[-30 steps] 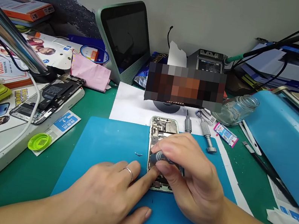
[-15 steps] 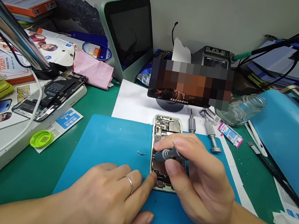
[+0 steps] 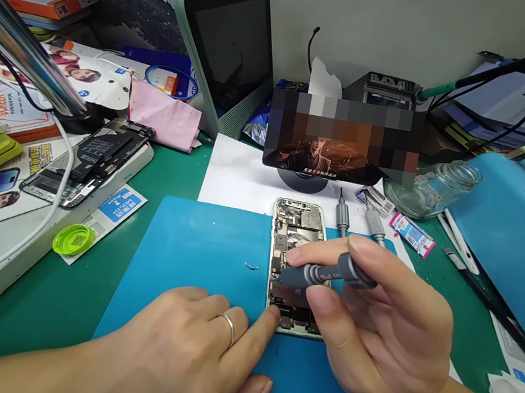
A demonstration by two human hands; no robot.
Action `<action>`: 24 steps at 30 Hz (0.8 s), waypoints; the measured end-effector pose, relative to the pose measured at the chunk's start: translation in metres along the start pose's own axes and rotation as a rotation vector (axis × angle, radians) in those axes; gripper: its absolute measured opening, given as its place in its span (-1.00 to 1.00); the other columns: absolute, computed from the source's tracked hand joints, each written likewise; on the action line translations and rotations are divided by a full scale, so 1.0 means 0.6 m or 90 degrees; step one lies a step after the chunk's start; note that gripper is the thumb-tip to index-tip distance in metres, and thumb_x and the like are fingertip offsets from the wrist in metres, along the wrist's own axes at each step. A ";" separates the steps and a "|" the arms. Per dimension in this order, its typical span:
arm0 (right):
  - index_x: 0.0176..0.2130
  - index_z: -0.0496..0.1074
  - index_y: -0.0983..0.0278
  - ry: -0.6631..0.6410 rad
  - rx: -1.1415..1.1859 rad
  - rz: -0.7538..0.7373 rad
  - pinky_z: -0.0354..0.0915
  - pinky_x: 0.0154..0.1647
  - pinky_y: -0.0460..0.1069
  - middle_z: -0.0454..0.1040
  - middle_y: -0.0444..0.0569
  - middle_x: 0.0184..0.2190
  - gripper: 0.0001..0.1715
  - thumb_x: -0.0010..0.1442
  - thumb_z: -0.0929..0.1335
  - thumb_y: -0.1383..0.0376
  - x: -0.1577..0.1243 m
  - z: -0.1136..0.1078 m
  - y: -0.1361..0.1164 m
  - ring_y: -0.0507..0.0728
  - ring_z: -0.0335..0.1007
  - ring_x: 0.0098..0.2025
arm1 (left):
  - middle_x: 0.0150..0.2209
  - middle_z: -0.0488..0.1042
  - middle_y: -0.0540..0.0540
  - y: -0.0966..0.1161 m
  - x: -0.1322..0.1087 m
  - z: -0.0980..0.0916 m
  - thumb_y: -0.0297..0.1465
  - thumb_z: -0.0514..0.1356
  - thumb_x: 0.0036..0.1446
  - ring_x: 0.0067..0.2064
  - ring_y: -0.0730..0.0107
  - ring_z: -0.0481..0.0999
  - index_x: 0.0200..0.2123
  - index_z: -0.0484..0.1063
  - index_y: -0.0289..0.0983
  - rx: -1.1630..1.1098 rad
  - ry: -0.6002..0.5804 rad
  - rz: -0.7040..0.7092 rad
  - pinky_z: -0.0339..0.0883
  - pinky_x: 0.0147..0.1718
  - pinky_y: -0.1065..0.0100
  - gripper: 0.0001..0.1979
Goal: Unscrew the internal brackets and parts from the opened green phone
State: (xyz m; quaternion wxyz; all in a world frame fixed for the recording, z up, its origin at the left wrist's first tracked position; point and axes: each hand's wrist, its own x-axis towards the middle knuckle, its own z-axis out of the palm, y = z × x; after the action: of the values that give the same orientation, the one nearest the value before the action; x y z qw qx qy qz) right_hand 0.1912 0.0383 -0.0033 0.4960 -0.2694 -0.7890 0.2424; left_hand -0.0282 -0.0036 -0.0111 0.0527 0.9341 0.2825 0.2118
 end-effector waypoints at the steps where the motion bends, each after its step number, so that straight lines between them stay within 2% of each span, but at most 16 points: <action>1: 0.45 0.21 0.03 0.004 0.004 -0.008 0.67 -0.18 0.06 0.64 0.01 0.03 -0.07 0.26 0.36 0.62 0.000 0.000 0.000 0.17 0.61 -0.05 | -0.38 0.60 -0.05 0.000 0.001 0.000 -0.32 0.01 0.52 -0.49 0.30 0.58 0.15 0.43 -0.48 0.000 -0.003 -0.004 0.46 -0.61 0.22 -0.62; 5: 0.47 0.16 0.02 0.003 -0.003 -0.008 0.67 -0.16 0.06 0.64 0.01 0.05 -0.04 0.26 0.38 0.61 0.001 -0.002 0.000 0.18 0.63 -0.05 | -0.37 0.60 -0.05 -0.002 0.003 0.003 -0.31 0.00 0.52 -0.49 0.28 0.58 0.17 0.41 -0.46 0.001 -0.010 -0.017 0.45 -0.60 0.20 -0.61; 9: 0.38 0.29 0.05 -0.009 -0.052 -0.017 0.66 -0.06 0.13 0.68 0.01 -0.04 -0.15 0.25 0.41 0.58 0.005 -0.006 -0.002 0.19 0.65 -0.07 | -0.37 0.59 -0.05 -0.002 0.002 0.004 -0.31 0.00 0.51 -0.49 0.28 0.56 0.18 0.40 -0.45 0.000 -0.015 -0.020 0.41 -0.61 0.19 -0.61; 16: 0.24 0.41 0.08 -0.012 0.004 -0.006 0.66 -0.01 0.09 0.69 -0.04 -0.07 -0.25 0.20 0.41 0.64 0.016 0.000 0.000 0.16 0.66 -0.06 | -0.37 0.58 -0.03 -0.001 0.002 0.003 -0.32 0.00 0.51 -0.49 0.28 0.55 0.17 0.40 -0.44 -0.006 -0.016 -0.028 0.41 -0.61 0.18 -0.63; 24: 0.20 0.45 0.02 0.006 -0.033 0.019 0.65 -0.10 0.13 0.70 -0.08 -0.11 -0.32 0.22 0.44 0.57 0.016 0.001 0.001 0.19 0.67 -0.13 | -0.36 0.58 -0.03 -0.003 0.005 -0.002 -0.32 -0.02 0.53 -0.48 0.29 0.56 0.17 0.39 -0.45 -0.017 -0.034 -0.033 0.43 -0.60 0.18 -0.62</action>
State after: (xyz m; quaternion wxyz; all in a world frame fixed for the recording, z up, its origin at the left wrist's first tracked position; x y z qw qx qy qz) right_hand 0.1875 0.0450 0.0024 0.4889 -0.2950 -0.7886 0.2280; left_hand -0.0277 -0.0005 -0.0094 0.0784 0.9311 0.3020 0.1892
